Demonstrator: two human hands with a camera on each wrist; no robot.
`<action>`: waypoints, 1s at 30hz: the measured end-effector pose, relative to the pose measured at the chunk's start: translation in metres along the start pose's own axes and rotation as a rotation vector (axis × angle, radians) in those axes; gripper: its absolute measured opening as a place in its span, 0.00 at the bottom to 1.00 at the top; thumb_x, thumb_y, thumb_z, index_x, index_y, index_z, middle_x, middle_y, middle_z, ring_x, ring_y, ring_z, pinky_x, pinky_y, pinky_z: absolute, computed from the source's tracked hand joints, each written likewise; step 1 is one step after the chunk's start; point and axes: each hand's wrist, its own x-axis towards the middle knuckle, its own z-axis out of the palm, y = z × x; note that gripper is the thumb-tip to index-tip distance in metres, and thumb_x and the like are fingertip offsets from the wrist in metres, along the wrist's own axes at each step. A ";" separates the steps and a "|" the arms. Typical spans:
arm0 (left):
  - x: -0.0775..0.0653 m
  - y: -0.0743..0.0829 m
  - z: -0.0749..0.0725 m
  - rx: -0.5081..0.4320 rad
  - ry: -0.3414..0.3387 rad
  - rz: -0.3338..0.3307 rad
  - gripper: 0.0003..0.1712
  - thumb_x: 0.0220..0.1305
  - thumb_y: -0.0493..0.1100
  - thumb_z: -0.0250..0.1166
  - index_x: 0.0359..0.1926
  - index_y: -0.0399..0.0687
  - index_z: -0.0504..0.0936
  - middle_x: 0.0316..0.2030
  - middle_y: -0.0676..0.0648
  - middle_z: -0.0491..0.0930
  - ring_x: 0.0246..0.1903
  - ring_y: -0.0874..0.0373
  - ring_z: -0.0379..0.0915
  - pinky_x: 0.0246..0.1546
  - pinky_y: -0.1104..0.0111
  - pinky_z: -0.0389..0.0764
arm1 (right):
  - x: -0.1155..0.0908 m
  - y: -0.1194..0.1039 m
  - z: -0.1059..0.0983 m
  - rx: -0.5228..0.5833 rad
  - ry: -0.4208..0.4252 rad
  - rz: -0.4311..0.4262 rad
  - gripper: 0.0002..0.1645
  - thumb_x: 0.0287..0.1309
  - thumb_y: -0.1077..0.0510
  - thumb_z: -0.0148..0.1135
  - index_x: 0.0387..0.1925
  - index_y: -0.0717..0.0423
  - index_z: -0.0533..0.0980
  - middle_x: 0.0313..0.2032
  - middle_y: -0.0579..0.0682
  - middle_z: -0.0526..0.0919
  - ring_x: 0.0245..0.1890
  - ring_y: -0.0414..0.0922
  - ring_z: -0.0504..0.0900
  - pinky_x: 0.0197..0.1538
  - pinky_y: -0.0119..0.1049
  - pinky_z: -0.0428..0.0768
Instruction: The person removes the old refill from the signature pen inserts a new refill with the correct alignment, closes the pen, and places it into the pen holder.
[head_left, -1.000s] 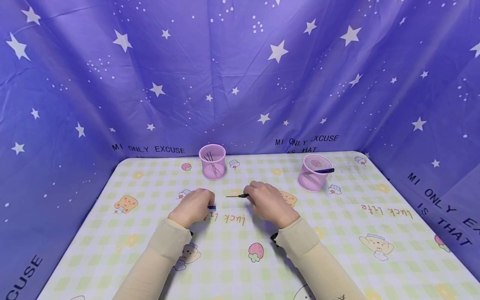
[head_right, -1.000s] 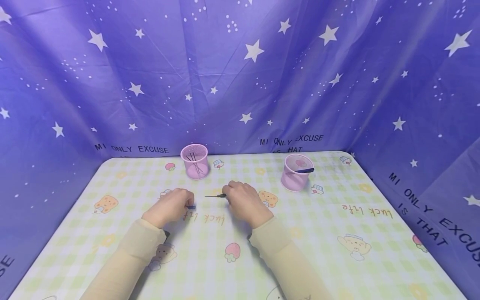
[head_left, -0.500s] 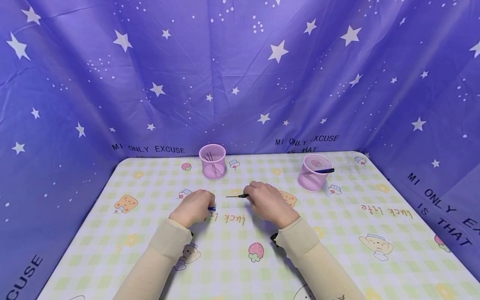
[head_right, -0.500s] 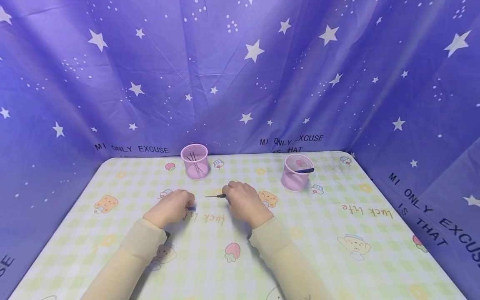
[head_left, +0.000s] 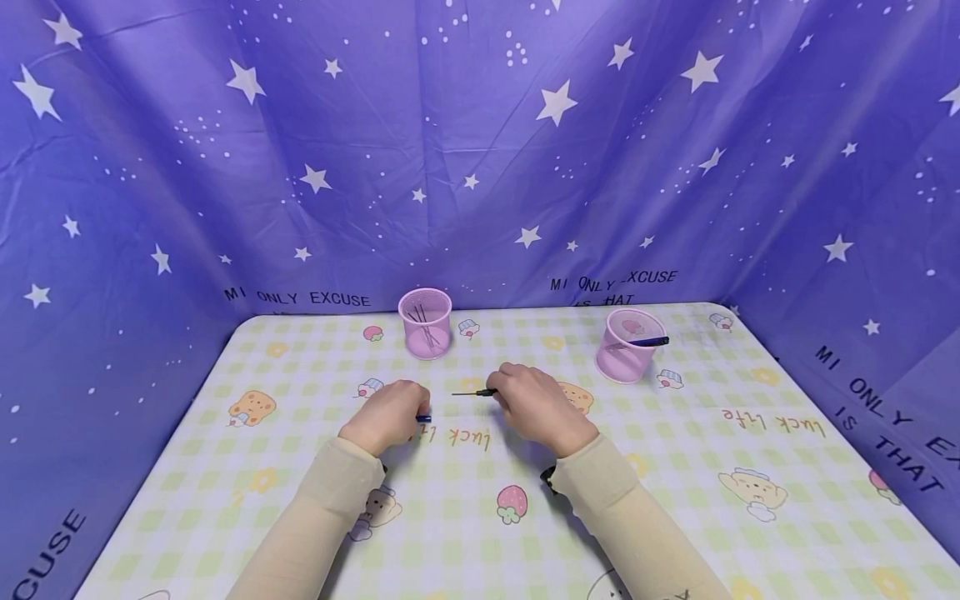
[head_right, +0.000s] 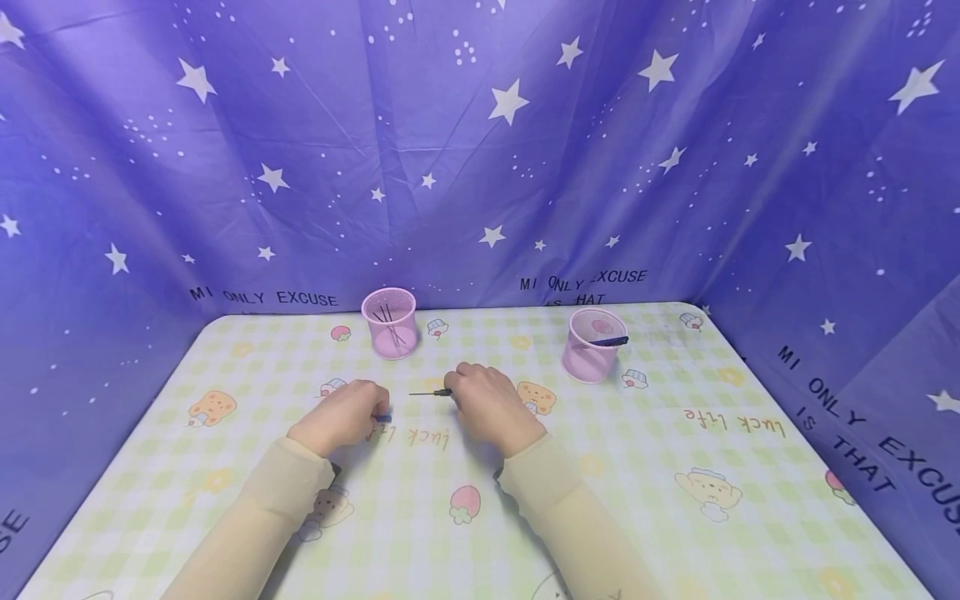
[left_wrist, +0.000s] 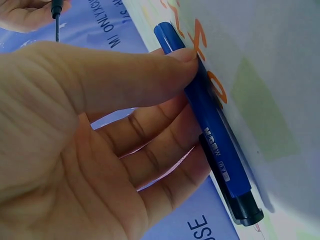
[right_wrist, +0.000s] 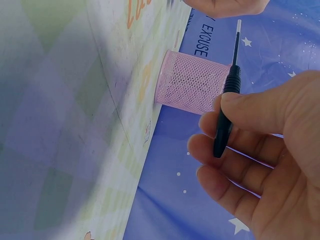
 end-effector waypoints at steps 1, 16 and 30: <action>0.000 0.000 0.000 -0.001 -0.002 -0.003 0.14 0.41 0.21 0.62 0.21 0.44 0.76 0.21 0.50 0.71 0.23 0.56 0.65 0.26 0.66 0.66 | 0.000 0.000 0.000 0.000 -0.001 0.000 0.07 0.55 0.64 0.64 0.36 0.52 0.80 0.32 0.45 0.79 0.33 0.44 0.80 0.39 0.40 0.79; 0.000 0.000 -0.001 -0.011 0.001 -0.005 0.15 0.39 0.21 0.62 0.21 0.45 0.76 0.22 0.50 0.71 0.23 0.55 0.65 0.27 0.65 0.67 | 0.000 0.000 0.000 -0.001 0.000 -0.001 0.07 0.55 0.64 0.64 0.36 0.52 0.80 0.32 0.45 0.78 0.32 0.44 0.79 0.38 0.39 0.79; 0.000 0.000 -0.001 -0.018 -0.003 -0.013 0.15 0.39 0.21 0.62 0.22 0.46 0.77 0.23 0.51 0.72 0.24 0.55 0.66 0.29 0.64 0.69 | 0.000 0.000 0.001 -0.007 -0.006 0.004 0.07 0.55 0.63 0.64 0.36 0.52 0.80 0.32 0.44 0.78 0.32 0.44 0.79 0.38 0.39 0.79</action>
